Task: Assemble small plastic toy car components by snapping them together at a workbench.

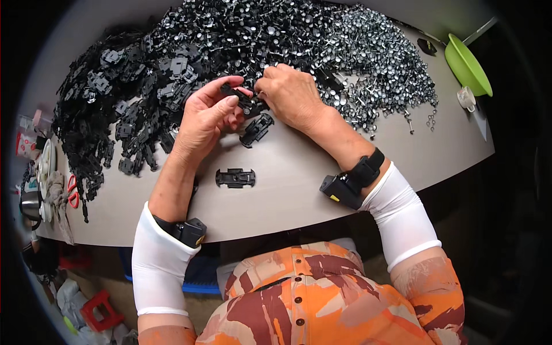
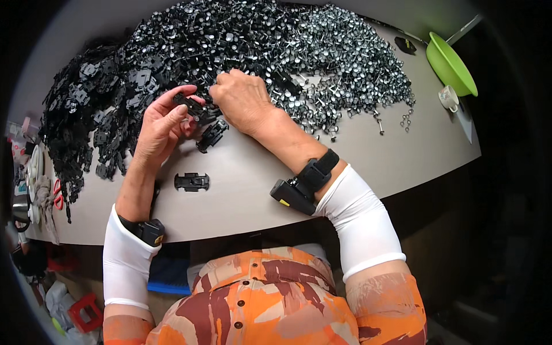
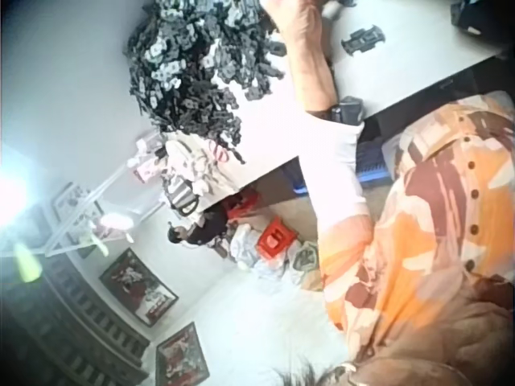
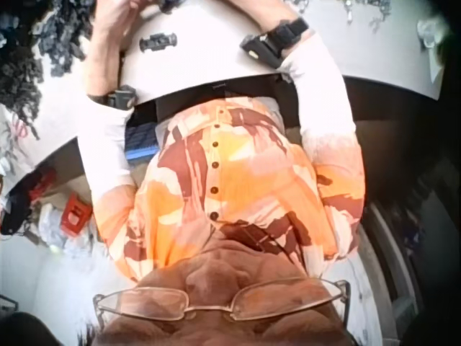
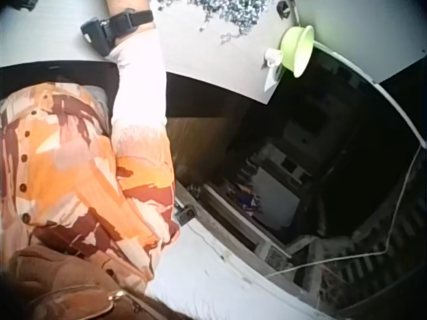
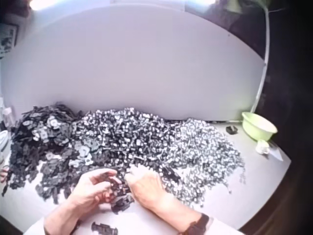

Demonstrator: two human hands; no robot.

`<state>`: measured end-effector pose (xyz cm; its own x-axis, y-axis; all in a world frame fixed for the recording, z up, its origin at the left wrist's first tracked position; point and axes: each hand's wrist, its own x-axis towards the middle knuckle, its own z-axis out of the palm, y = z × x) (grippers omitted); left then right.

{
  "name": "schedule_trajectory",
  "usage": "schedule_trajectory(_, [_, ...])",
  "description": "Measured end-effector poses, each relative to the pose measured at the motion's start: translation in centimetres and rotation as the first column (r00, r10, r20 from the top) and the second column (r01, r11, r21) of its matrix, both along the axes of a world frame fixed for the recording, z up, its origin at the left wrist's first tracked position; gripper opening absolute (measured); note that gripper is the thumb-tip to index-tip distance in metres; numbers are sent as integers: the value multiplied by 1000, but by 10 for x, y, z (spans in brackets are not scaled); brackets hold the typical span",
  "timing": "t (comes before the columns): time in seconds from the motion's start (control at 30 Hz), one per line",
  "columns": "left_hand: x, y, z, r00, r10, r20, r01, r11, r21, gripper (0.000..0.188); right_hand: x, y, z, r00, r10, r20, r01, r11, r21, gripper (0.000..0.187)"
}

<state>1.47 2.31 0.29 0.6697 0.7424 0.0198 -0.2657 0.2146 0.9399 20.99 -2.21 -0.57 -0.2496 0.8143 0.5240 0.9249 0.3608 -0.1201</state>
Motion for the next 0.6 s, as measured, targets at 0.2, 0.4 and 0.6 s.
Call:
schedule_trajectory(0.2, [-1, 2, -2, 999, -24, 27, 24, 1000, 18, 42, -6, 3, -2, 995, 9, -95, -17, 996, -84, 7])
schedule_trajectory(0.4, [-2, 6, -2, 996, 5, 85, -6, 1000, 5, 38, -7, -2, 1, 993, 21, -117, -34, 994, -107, 9])
schedule_trajectory(0.6, [-1, 3, -3, 998, 56, 42, -57, 998, 22, 39, 1, -2, 2, 998, 1, -65, -12, 985, -174, 7])
